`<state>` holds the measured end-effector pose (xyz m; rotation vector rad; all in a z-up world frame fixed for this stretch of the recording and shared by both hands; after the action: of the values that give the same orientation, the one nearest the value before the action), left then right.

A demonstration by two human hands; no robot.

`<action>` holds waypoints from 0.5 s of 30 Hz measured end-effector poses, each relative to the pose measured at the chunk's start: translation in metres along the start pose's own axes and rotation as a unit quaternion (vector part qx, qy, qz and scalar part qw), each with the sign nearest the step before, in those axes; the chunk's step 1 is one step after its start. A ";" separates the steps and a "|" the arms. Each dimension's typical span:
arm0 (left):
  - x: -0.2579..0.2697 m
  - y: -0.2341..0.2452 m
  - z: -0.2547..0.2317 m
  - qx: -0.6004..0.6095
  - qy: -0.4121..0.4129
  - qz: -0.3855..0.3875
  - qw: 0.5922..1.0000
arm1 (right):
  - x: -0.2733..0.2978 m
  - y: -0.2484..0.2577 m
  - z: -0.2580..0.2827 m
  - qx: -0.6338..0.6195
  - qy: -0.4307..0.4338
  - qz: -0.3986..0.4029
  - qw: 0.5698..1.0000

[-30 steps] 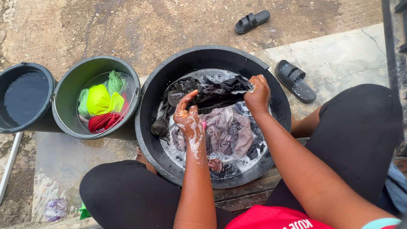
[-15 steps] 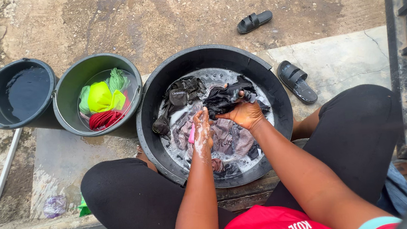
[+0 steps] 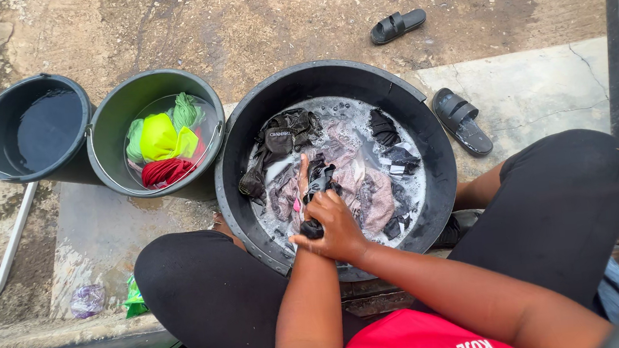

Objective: The person washes laundry by hand in a basin, applying bar soap and scrubbing each item individually before rinsing.

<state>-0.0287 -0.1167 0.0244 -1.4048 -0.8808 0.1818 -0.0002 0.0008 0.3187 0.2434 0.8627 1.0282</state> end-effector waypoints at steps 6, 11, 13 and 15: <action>-0.031 0.038 0.068 -0.033 -0.052 -0.171 0.983 | -0.057 -0.005 -0.214 0.114 -0.223 -0.117 0.961; -0.033 0.046 0.064 -0.056 -0.074 -0.220 0.971 | -0.031 -0.020 -0.210 -0.043 -0.336 -0.006 0.941; -0.033 0.051 0.050 -0.055 -0.071 -0.210 0.974 | -0.012 -0.007 -0.155 0.026 -0.305 -0.018 0.952; -0.032 0.050 0.032 -0.054 -0.050 -0.163 0.984 | -0.012 0.013 -0.068 0.022 -0.104 -0.086 0.991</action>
<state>-0.0517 -0.1003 -0.0371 -1.3372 -1.2059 -0.0450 -0.0605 -0.0166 0.2877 0.3022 0.7039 0.8074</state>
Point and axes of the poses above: each hand's wrist, its own x-axis away from the middle knuckle, its own y-axis out of the back of the hand, z = x × y, the point moved 9 cm from there along -x, towards the middle knuckle, and after that the axes turned 15 degrees about -z, right-handed, at the moved point
